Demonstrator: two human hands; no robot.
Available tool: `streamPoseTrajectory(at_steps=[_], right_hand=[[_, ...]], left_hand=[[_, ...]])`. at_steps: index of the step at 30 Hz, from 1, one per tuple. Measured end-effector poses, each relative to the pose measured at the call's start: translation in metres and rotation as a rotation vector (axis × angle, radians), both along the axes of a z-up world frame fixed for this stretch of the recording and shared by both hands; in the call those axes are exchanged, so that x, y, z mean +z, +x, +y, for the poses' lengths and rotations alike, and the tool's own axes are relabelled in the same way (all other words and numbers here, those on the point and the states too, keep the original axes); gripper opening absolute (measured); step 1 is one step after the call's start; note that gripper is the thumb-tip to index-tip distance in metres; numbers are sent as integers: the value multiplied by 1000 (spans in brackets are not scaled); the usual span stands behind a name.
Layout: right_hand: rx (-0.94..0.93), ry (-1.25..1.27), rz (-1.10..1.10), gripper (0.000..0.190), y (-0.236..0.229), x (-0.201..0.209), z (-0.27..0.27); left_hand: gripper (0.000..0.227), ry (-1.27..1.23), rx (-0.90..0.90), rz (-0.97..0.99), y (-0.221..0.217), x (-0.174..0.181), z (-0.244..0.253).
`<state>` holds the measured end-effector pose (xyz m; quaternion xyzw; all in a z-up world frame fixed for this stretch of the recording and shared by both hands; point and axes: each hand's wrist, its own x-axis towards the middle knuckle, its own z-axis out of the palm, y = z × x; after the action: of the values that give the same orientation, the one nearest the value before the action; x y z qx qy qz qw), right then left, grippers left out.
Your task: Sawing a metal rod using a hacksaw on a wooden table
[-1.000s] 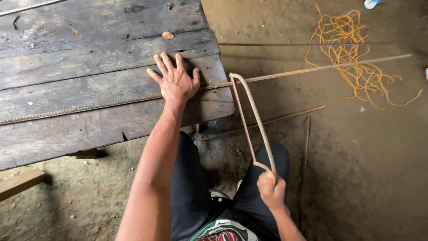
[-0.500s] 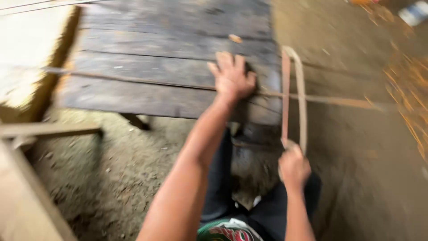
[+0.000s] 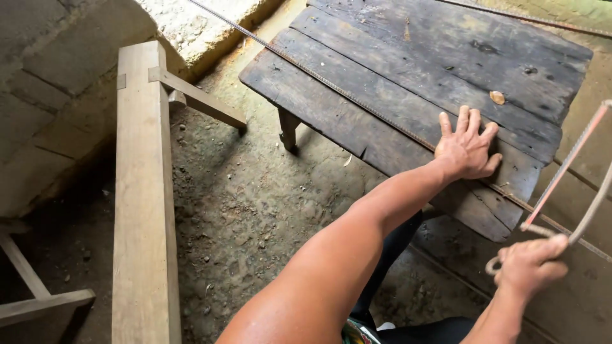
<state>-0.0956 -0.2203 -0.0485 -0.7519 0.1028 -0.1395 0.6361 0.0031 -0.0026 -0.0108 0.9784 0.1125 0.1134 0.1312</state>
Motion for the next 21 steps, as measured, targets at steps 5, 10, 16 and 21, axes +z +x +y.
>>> streamPoseTrajectory(at_steps=[5, 10, 16, 21], right_hand=[[-32, -76, 102, 69, -84, -5, -14], [-47, -63, 112, 69, -69, -7, -7], [-48, -50, 77, 70, -19, -21, -22], [126, 319, 22, 60, 29, -45, -31]], left_hand=[[70, -8, -7, 11, 0, 0, 0], [69, 10, 7, -44, -1, -6, -5], [69, 63, 39, -97, 1, -7, -3], [73, 98, 80, -114, 2, -10, -5]])
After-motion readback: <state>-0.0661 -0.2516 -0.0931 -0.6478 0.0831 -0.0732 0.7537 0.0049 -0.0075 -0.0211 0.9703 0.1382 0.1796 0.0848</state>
